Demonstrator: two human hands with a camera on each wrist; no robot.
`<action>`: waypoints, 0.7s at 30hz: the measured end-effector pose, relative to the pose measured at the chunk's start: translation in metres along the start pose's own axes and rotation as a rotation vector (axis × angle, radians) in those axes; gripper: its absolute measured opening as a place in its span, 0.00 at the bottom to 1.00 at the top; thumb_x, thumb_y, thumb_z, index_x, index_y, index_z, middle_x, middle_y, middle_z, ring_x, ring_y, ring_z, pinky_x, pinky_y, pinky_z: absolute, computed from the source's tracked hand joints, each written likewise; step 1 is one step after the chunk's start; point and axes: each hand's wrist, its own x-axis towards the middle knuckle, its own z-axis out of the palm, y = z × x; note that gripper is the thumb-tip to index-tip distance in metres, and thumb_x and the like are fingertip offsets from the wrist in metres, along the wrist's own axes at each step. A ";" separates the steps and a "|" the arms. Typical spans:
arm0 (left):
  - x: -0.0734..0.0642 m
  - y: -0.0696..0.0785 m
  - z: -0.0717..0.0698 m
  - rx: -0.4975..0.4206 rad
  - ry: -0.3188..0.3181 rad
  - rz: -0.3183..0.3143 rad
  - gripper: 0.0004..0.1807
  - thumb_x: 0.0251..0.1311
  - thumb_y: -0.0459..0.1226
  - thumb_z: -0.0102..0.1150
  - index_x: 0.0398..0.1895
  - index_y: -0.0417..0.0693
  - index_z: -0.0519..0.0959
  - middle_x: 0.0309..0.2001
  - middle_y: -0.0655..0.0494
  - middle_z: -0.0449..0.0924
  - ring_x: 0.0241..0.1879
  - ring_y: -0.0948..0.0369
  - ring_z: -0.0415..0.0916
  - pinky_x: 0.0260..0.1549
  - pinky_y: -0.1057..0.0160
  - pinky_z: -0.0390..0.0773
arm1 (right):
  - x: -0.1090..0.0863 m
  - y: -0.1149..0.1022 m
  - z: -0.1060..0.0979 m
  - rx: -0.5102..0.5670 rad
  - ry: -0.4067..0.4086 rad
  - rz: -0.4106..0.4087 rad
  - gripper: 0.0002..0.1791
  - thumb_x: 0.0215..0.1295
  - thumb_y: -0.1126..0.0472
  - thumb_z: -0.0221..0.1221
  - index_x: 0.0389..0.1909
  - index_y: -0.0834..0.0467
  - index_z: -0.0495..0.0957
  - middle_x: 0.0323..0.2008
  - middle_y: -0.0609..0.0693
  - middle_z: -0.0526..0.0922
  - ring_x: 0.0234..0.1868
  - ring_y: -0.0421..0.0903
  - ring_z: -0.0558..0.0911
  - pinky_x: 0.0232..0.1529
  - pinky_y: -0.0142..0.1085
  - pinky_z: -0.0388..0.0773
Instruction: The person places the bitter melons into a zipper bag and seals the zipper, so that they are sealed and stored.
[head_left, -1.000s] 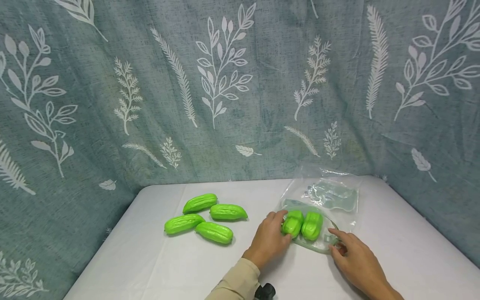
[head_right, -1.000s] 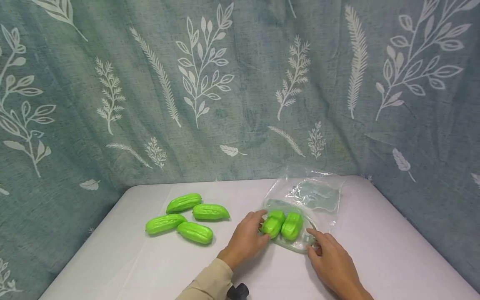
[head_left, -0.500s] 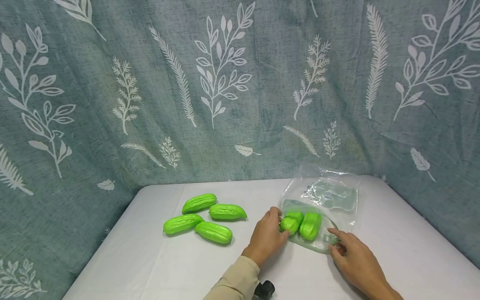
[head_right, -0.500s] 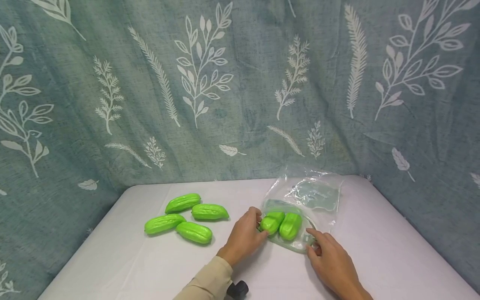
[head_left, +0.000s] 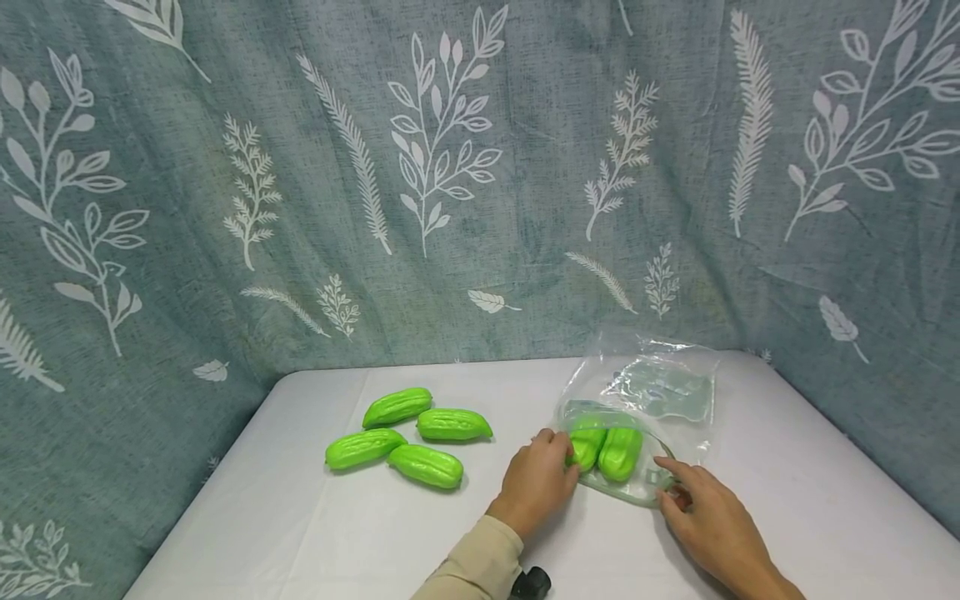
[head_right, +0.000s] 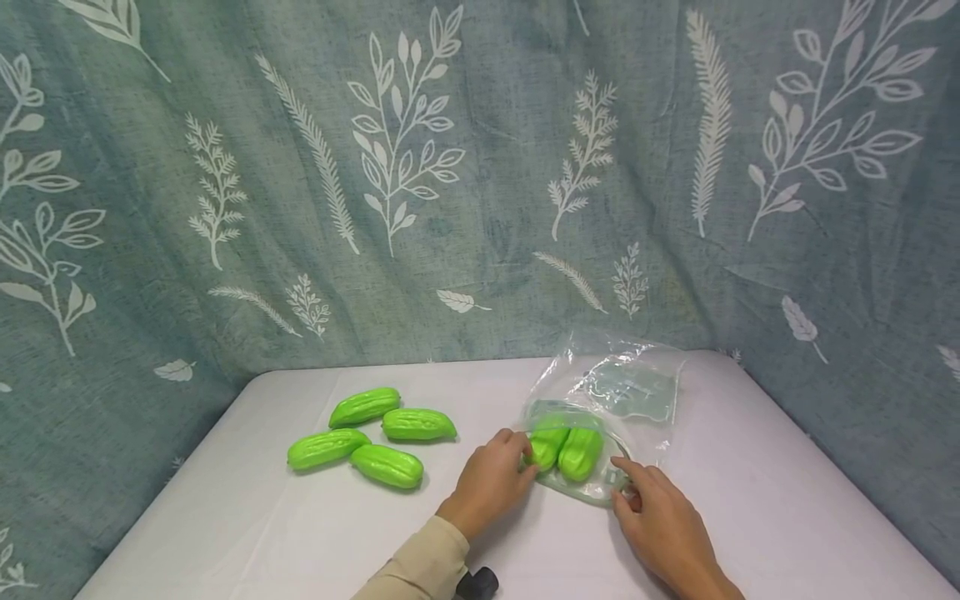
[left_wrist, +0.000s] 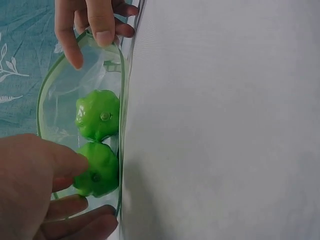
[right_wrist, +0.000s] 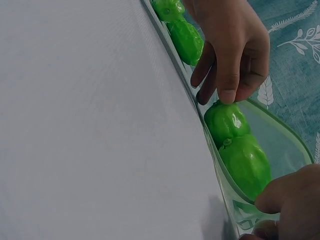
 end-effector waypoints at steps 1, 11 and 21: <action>-0.001 0.001 -0.001 0.007 -0.004 0.006 0.09 0.58 0.42 0.71 0.35 0.50 0.81 0.34 0.57 0.77 0.23 0.60 0.77 0.21 0.65 0.74 | 0.000 0.000 0.000 -0.001 -0.001 0.001 0.25 0.56 0.67 0.67 0.57 0.56 0.81 0.28 0.39 0.75 0.28 0.36 0.73 0.27 0.37 0.70; -0.005 0.004 -0.005 0.061 -0.076 0.056 0.17 0.60 0.43 0.65 0.51 0.49 0.83 0.43 0.54 0.81 0.32 0.58 0.82 0.29 0.63 0.80 | 0.000 0.001 -0.001 -0.010 -0.019 0.016 0.25 0.57 0.66 0.66 0.58 0.55 0.80 0.29 0.40 0.76 0.29 0.36 0.73 0.28 0.37 0.71; -0.006 0.011 -0.007 0.147 -0.132 0.078 0.26 0.59 0.44 0.65 0.61 0.50 0.79 0.45 0.53 0.82 0.37 0.60 0.82 0.27 0.63 0.79 | -0.001 0.000 -0.001 -0.007 0.003 0.000 0.24 0.56 0.66 0.66 0.57 0.55 0.80 0.29 0.39 0.75 0.29 0.36 0.73 0.27 0.37 0.71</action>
